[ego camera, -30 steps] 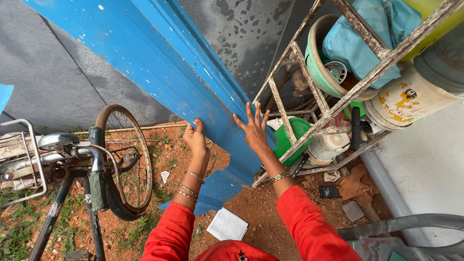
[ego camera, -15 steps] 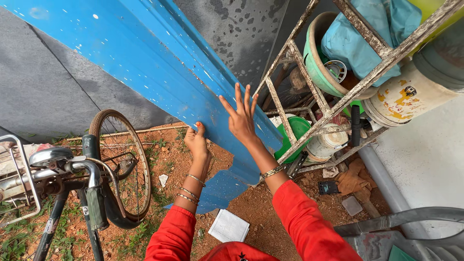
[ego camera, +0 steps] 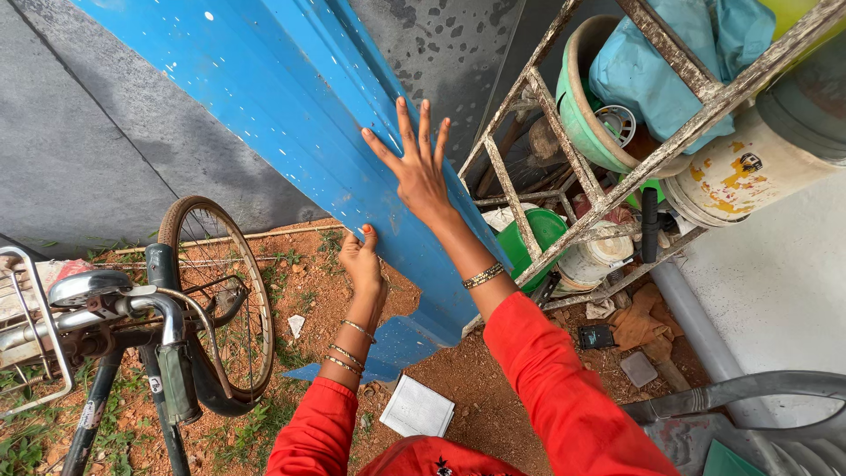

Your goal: The person measures and folds a long blue plastic sheet near a storage shelf, then picks up a pink cloth and wipes the seat and armrests of a plastic chair in a backyard.

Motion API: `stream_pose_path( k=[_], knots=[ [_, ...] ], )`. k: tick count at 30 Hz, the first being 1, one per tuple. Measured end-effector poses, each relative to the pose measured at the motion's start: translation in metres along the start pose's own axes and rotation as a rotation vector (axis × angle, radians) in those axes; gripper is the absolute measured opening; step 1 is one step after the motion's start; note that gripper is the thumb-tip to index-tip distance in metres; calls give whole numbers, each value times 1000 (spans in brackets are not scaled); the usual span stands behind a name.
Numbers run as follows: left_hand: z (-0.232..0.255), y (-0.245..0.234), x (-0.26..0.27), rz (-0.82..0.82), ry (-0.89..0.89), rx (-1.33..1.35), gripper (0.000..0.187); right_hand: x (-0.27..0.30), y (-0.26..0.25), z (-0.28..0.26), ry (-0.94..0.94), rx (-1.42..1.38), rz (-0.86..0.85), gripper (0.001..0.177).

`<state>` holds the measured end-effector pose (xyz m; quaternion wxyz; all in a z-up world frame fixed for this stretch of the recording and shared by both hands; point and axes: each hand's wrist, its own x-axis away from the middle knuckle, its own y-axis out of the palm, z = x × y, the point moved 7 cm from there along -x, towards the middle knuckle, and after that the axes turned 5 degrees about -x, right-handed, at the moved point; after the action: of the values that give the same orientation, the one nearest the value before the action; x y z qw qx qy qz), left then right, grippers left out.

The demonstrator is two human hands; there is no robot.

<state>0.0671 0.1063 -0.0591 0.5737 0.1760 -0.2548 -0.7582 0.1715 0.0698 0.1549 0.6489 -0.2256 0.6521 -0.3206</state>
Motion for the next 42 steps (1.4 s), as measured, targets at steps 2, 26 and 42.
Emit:
stream_pose_path(
  k=[2,26,42],
  knots=[
    [4,-2,-6,4,8,-21,23,31,9,12,59,29,-84,103],
    [122,2,-60,8,40,49,15,316,74,147,552,323,-788,92],
    [30,4,-56,-37,103,28,15,64,-17,40,390,-273,91,67]
  ],
)
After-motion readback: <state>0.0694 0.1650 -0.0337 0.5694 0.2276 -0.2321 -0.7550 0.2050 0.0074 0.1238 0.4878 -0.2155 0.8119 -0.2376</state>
